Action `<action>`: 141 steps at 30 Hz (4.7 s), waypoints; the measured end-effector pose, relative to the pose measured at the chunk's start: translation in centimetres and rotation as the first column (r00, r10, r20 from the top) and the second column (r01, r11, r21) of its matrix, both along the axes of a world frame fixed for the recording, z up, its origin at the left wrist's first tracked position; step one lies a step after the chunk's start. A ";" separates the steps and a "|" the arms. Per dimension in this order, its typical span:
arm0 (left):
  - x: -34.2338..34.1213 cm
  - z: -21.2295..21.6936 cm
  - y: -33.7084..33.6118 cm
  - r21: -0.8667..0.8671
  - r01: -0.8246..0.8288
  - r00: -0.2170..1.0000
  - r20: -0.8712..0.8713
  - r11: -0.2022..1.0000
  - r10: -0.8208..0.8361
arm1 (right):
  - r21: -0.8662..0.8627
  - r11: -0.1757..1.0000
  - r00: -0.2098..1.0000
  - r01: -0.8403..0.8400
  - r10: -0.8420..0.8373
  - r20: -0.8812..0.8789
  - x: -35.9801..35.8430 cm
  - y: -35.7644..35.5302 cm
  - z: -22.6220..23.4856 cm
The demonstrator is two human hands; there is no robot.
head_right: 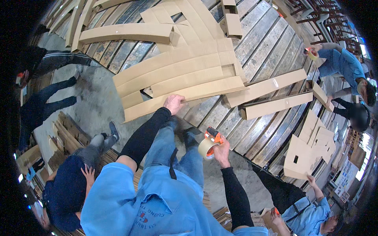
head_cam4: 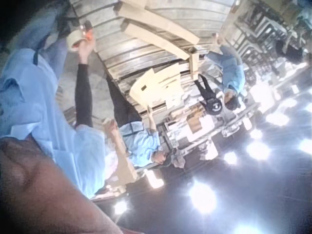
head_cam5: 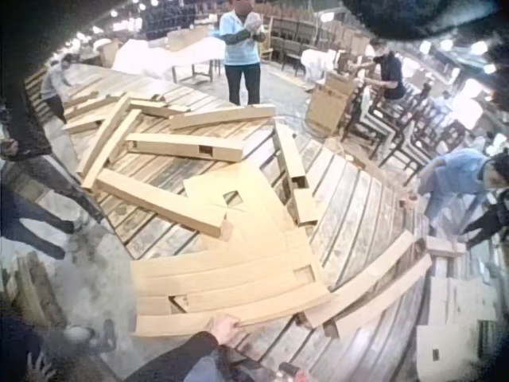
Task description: The person repeatedly picks up flat cardboard pieces from a wooden pallet, applies packing tape to the surface using a handheld tape dispenser, and places the taped pieces back onto the pallet. Other workers are visible in the background performing similar actions.
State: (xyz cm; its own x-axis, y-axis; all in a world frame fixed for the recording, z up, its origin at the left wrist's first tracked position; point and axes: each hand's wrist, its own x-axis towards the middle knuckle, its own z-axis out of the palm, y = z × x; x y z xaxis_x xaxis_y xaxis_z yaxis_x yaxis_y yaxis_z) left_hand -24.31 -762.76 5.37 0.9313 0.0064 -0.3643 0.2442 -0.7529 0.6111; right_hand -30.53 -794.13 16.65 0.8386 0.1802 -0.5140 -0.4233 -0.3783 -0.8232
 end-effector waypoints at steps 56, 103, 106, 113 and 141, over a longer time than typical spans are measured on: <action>1.9 -2.1 -3.7 0.266 -0.252 0.880 0.463 0.931 0.106 | -0.243 0.954 0.762 -0.176 0.288 0.580 14.9 9.1 0.5; 8.6 -3.4 0.2 -0.337 -0.048 0.998 0.021 0.940 0.058 | -0.656 0.654 0.391 -0.378 0.755 0.527 15.9 5.9 -5.0; 8.4 -5.2 -0.2 -0.165 -0.022 0.980 0.192 0.986 0.054 | -0.644 0.671 0.382 -0.368 0.741 0.553 18.0 7.0 -5.0; 8.3 -1.0 -4.6 0.350 -0.049 0.930 0.357 0.936 -0.085 | -0.620 0.701 0.371 -0.353 0.713 0.595 20.5 7.3 -3.9; -2.9 -1.0 -7.9 0.310 -0.022 0.961 0.268 0.950 -0.065 | -0.631 0.545 0.400 -0.552 0.837 0.372 10.8 2.6 -2.5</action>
State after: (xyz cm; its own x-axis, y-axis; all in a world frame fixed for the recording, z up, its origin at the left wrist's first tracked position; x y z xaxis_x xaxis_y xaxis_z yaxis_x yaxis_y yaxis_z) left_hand -27.17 -770.67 4.34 0.9952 0.0562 -0.0806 0.0834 -0.9173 0.3895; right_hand -19.71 -791.55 14.11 0.6122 0.7761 -0.1515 0.6413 -0.5994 -0.4790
